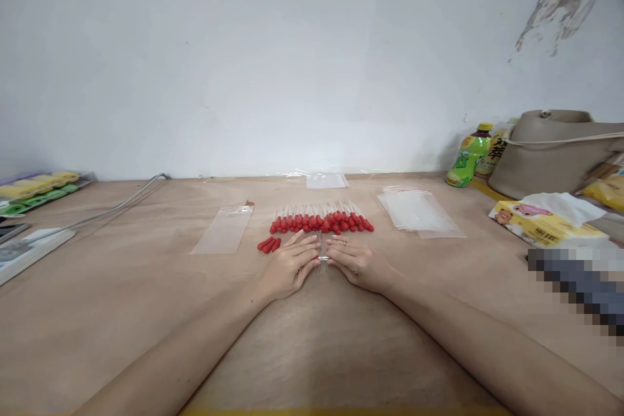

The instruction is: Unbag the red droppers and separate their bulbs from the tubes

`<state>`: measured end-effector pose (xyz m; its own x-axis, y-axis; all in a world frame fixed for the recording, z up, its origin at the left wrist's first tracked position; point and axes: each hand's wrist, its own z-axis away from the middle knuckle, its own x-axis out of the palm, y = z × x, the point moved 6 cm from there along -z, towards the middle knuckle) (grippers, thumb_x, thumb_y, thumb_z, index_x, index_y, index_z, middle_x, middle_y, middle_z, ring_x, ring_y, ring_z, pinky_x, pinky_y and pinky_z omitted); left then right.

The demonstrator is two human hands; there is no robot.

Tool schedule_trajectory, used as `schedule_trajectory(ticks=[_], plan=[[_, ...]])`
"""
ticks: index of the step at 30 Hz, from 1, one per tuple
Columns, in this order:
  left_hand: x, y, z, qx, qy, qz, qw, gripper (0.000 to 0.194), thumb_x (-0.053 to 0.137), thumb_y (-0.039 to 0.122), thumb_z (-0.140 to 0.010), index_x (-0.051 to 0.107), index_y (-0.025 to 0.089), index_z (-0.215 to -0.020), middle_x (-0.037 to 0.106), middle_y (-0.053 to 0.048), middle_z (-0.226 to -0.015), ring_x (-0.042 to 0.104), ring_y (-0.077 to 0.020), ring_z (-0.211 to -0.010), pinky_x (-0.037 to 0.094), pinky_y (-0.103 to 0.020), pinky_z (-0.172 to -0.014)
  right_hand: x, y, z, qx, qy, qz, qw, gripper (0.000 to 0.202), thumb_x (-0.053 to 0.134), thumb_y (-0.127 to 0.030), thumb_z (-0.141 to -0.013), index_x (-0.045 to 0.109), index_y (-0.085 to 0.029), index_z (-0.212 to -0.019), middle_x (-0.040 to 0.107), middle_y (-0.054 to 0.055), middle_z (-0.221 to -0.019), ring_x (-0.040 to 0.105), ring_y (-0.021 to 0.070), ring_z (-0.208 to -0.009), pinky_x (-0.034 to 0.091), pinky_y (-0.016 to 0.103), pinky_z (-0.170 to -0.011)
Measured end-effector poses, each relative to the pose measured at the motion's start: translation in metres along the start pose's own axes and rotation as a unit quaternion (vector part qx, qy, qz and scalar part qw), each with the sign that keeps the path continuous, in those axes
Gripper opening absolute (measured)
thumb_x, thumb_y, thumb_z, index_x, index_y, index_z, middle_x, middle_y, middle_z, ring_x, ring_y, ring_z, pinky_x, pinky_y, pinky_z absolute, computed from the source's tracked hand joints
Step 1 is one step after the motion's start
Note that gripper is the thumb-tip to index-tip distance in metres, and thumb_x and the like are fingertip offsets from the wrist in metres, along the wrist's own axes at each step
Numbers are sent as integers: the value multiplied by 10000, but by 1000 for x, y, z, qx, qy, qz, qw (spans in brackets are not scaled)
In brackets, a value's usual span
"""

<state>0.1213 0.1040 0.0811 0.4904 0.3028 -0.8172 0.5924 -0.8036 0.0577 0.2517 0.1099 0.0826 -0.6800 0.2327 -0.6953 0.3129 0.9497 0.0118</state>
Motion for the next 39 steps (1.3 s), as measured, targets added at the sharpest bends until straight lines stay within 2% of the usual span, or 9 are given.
schedule_trajectory(ticks=[10,17,20,23,26,29,31,34,39], plan=[[-5,1,1,11,13,5,1000,175,449,194,-850,588,167,-953,647,-67,-1045,516,-191,-1110,334,-453,-1020,-7,-5,4,-43,63,31,997,193,446,-123,-852,601,-117,-967,666,117,-944,605,178,-956,476,359,-930],[-7,0,6,26,35,13,999,157,458,175,-846,581,164,-943,664,-58,-974,534,-182,-1085,358,-422,-1014,-5,2,11,-20,55,-12,998,239,455,-123,-848,570,-156,-1056,655,81,-980,581,166,-996,457,355,-949],[-16,-9,12,-8,60,4,998,160,449,165,-850,581,167,-939,655,-61,-992,537,-188,-1077,382,-418,-989,-14,12,15,21,87,-7,996,227,469,-134,-846,589,-175,-1035,660,65,-956,584,169,-980,470,344,-914],[-26,-16,17,-40,87,-13,995,153,473,179,-841,594,183,-936,639,-59,-989,553,-188,-1023,432,-382,-913,-18,25,17,110,99,31,989,191,492,-195,-846,628,-193,-980,663,51,-823,608,162,-795,508,307,-738],[-40,-28,18,-102,133,-27,985,178,500,224,-829,615,208,-965,598,-46,-876,560,-155,-849,470,-303,-770,-12,31,16,173,56,67,981,211,472,-251,-855,653,-199,-949,601,40,-670,539,148,-636,448,291,-601],[-57,-55,26,-240,185,-42,952,234,476,281,-833,629,202,-991,530,-44,-826,523,-150,-778,459,-282,-714,-5,31,14,201,26,75,976,246,431,-217,-856,634,-187,-992,576,49,-696,510,154,-663,398,290,-619],[-66,-79,35,-341,189,-30,920,280,462,315,-825,632,175,-999,517,-48,-833,516,-162,-784,448,-289,-716,-4,31,13,214,20,70,974,250,422,-185,-842,609,-176,-1008,584,50,-736,510,157,-694,375,292,-649],[-67,-106,50,-438,149,22,886,360,473,371,-795,607,140,-1036,546,-30,-766,529,-162,-701,438,-285,-658,-5,31,11,238,20,64,969,186,445,-167,-809,587,-164,-928,589,32,-714,509,155,-687,338,290,-660],[-50,-120,59,-457,58,85,884,440,550,467,-703,605,130,-981,613,-10,-644,567,-155,-595,434,-262,-584,-1,27,7,226,13,80,971,110,451,-143,-779,559,-167,-772,584,23,-678,496,148,-657,288,279,-631]])
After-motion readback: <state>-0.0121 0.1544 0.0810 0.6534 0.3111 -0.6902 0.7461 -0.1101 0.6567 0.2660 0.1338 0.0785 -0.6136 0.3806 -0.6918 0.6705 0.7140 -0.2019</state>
